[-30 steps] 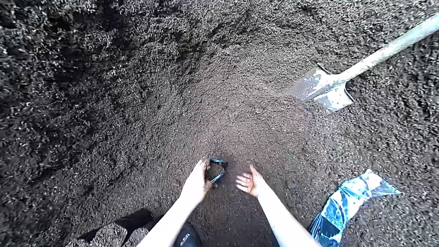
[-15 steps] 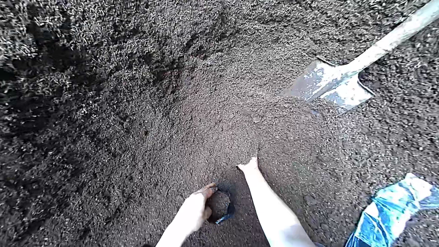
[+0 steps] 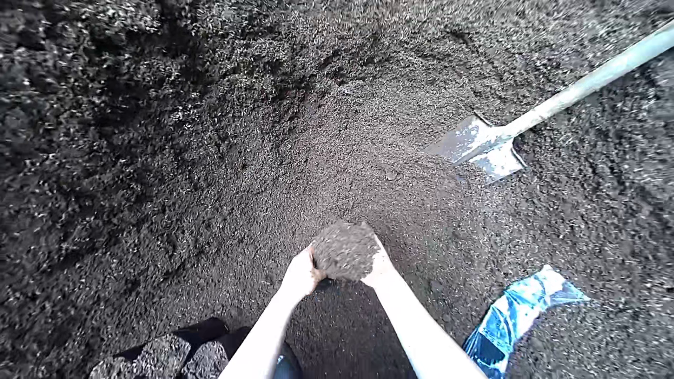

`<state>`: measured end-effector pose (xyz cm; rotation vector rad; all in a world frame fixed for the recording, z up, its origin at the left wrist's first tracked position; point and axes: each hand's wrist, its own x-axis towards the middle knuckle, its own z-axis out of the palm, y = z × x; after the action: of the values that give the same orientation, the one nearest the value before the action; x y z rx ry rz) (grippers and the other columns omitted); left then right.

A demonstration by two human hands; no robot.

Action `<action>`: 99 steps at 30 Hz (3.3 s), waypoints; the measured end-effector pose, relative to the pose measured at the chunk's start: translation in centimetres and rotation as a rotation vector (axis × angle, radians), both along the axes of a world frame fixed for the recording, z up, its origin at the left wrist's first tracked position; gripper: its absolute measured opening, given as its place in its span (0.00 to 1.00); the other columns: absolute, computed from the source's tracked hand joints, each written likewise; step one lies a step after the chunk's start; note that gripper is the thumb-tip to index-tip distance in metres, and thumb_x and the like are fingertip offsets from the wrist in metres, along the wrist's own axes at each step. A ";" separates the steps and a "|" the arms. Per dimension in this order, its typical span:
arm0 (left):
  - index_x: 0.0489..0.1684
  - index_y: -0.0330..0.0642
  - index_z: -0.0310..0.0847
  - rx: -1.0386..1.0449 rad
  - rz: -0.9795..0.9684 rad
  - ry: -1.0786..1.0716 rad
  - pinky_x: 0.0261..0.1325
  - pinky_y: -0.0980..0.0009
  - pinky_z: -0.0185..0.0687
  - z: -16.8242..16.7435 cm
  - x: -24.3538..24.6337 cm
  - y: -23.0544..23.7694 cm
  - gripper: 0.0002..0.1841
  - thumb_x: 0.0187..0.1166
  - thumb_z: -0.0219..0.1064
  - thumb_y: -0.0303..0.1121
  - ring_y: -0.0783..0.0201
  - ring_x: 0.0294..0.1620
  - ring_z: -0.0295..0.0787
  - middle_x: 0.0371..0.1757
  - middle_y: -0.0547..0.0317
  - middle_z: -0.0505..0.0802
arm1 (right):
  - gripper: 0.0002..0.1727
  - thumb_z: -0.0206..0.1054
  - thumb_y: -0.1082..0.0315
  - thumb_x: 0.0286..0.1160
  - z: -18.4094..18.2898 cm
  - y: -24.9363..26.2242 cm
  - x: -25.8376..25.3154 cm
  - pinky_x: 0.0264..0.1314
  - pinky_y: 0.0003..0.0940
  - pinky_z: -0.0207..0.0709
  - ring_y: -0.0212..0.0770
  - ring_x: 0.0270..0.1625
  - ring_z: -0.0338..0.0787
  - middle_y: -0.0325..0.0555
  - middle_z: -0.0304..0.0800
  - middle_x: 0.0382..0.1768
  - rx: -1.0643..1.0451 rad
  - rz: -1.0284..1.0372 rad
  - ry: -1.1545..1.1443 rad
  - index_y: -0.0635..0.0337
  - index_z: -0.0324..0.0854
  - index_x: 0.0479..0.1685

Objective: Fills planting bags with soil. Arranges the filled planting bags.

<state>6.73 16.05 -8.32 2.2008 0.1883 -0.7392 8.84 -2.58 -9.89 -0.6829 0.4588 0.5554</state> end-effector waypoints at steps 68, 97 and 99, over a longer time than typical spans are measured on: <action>0.80 0.52 0.76 0.385 -0.434 -0.249 0.77 0.33 0.64 -2.5 0.9 1.6 0.29 0.79 0.72 0.46 0.37 0.85 0.66 0.83 0.41 0.76 | 0.15 0.57 0.66 0.87 -1.2 1.0 -3.0 0.92 0.61 0.50 0.60 0.86 0.71 0.56 0.84 0.73 -1.635 1.204 -1.653 0.54 0.92 0.55; 0.77 0.39 0.74 -0.034 -0.432 -0.240 0.75 0.42 0.75 -3.3 -6.1 -0.7 0.21 0.96 0.42 0.32 0.37 0.70 0.86 0.63 0.34 0.90 | 0.49 0.52 0.33 0.82 -7.1 4.4 -10.9 0.98 0.50 0.34 0.57 0.96 0.49 0.64 0.56 0.91 -1.696 1.528 -0.897 0.66 0.61 0.89; 0.76 0.39 0.75 -0.035 -0.365 -0.241 0.71 0.38 0.78 -2.6 -5.2 0.5 0.20 0.95 0.45 0.33 0.35 0.67 0.87 0.61 0.33 0.90 | 0.52 0.53 0.31 0.81 -5.8 4.4 -9.4 0.98 0.49 0.37 0.56 0.96 0.46 0.65 0.51 0.92 -1.648 1.553 -0.905 0.70 0.56 0.90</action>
<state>1.55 16.57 -10.89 2.2946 -0.3533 -0.6547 -0.53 1.87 -15.71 -2.7900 -0.8026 1.1338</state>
